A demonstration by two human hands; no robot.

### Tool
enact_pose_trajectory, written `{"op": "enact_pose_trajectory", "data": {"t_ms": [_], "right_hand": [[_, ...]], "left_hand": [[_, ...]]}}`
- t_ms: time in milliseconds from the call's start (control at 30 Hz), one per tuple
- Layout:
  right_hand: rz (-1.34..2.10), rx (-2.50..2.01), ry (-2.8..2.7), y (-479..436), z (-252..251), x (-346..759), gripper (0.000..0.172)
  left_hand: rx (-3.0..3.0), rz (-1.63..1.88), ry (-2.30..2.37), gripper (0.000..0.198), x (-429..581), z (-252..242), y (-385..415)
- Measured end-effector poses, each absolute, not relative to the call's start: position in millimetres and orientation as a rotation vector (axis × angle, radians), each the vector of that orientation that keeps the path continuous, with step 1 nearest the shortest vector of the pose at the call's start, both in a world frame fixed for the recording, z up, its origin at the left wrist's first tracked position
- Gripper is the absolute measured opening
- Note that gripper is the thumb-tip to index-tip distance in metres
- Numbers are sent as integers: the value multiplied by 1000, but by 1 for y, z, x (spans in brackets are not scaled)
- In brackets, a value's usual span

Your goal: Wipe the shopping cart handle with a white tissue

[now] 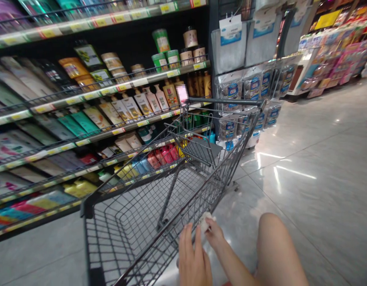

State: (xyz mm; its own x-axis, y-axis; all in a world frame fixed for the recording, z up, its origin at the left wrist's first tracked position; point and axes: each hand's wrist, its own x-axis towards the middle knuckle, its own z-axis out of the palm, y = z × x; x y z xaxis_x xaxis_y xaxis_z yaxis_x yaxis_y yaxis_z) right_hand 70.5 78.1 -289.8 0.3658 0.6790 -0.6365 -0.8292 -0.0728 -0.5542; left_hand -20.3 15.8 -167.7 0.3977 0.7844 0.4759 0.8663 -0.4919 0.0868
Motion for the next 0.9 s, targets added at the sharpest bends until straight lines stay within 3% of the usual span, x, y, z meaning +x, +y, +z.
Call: {"op": "enact_pose_trajectory", "data": {"t_ms": [333,900], "right_hand": [[1331,-1027,328,94,-273,80,19],[1094,-841,251,100,-191,98,25]], "left_hand": [[-2417,-445,-1572,74,-11,-203,32],[-2376,-365,-1430,55,-16,-207,45]]}}
